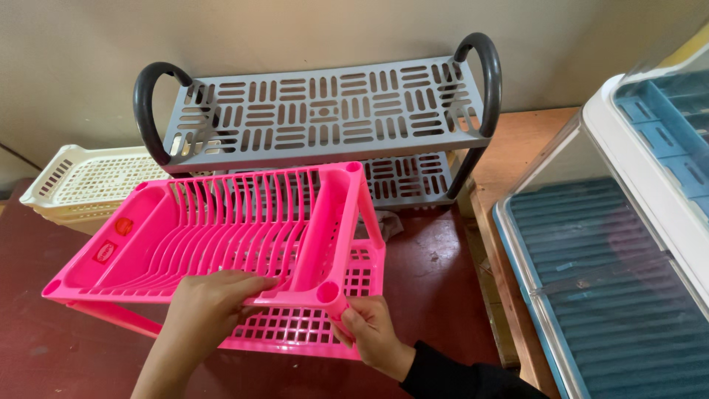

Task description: The person disassembles a pink plastic basket by removing its legs and separating the base from the frame. They then disassemble a grey two-tier plastic shelf by removing the handles and legs, separating the shelves, and stacking the components. Finally, they handle a white plastic basket containing black handles and white rods.

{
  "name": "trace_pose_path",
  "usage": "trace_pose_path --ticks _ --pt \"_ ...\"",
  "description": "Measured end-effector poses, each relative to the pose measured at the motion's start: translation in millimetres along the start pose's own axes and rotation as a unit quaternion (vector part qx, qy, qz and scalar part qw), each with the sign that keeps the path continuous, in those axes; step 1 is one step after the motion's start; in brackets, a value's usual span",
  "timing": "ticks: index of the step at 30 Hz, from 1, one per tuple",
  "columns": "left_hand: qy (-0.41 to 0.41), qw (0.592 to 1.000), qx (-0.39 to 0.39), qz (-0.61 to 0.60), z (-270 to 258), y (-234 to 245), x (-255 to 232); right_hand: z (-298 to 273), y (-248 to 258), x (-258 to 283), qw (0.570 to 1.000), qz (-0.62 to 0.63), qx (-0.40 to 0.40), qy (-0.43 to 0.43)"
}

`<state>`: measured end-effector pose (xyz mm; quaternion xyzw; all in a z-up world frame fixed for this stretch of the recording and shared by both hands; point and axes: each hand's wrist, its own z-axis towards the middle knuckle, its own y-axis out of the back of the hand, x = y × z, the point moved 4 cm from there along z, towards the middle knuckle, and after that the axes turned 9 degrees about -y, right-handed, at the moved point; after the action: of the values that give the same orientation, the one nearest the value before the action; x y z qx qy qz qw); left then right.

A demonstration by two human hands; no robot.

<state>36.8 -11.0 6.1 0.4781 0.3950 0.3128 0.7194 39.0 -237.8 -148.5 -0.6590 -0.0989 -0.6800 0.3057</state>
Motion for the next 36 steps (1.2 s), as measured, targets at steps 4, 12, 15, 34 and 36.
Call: trace_pose_path --ticks 4,12,15,34,36 --pt "-0.022 0.999 0.004 -0.023 -4 -4 4 2 5 5 1.0 0.005 -0.009 0.013" --pt "0.025 0.989 0.002 -0.145 -12 -9 15 1 12 14 0.999 -0.019 -0.021 0.025" --pt "0.013 0.99 -0.011 -0.139 -11 -8 15 0 9 12 1.0 -0.001 -0.026 0.014" --pt "0.017 0.986 0.091 -0.136 4 19 -7 63 93 66 0.81 -0.477 -0.293 0.178" --pt "0.041 0.982 0.139 -0.12 9 17 -14 75 108 56 0.879 -0.388 -0.249 0.123"
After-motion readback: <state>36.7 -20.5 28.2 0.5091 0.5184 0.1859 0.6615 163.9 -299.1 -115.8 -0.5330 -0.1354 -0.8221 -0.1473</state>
